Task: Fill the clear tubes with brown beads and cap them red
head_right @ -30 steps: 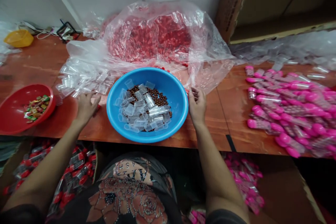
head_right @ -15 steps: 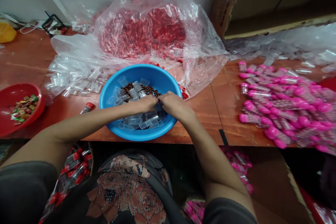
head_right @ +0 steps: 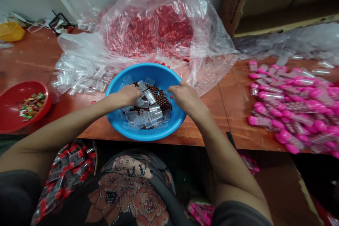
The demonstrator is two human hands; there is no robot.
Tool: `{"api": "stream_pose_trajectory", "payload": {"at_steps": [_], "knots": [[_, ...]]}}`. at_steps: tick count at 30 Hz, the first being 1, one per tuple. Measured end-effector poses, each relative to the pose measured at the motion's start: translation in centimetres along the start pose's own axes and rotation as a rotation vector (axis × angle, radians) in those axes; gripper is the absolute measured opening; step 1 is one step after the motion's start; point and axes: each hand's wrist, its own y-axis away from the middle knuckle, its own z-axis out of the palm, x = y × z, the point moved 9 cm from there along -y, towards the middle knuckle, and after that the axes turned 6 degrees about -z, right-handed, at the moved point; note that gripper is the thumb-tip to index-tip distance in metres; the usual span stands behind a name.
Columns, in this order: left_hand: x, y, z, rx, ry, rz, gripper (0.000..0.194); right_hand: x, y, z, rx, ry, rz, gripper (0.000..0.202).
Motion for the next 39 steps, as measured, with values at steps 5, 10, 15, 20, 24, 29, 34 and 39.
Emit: {"api": "stream_pose_trajectory", "payload": {"at_steps": [5, 10, 15, 20, 24, 29, 34, 39], "knots": [[3.5, -1.9, -2.2, 0.157, 0.456, 0.103, 0.038, 2.2, 0.5, 0.4, 0.307, -0.582, 0.281, 0.027], [3.6, -4.5, -1.9, 0.272, 1.244, 0.116, 0.029, 2.4, 0.6, 2.3, 0.439, -1.142, 0.349, 0.036], [3.1, -7.3, 0.1, 0.086, 1.358, 0.013, 0.029, 4.1, 2.3, 1.1, 0.57, -0.987, 0.372, 0.063], [-0.2, -8.8, 1.9, -0.164, 0.587, -0.248, 0.021, 9.4, 5.1, 1.0, 0.788, -0.829, 0.461, 0.049], [-2.4, -9.1, 1.1, -0.253, 0.399, -0.336, 0.015, 13.7, 5.9, 4.8, 0.734, -0.847, 0.581, 0.036], [-1.5, -9.3, 2.1, -0.385, 0.358, -0.388, 0.014, 15.8, 4.6, 7.8, 0.612, -0.663, 0.589, 0.038], [0.9, -9.9, 4.8, -0.446, 0.5, -0.342, 0.017, 15.9, 1.6, 7.8, 0.391, -0.411, 0.476, 0.038], [2.4, -10.5, 6.7, -0.455, 0.693, -0.29, 0.008, 15.7, 1.1, 7.8, 0.226, -0.309, 0.4, 0.032]]}}
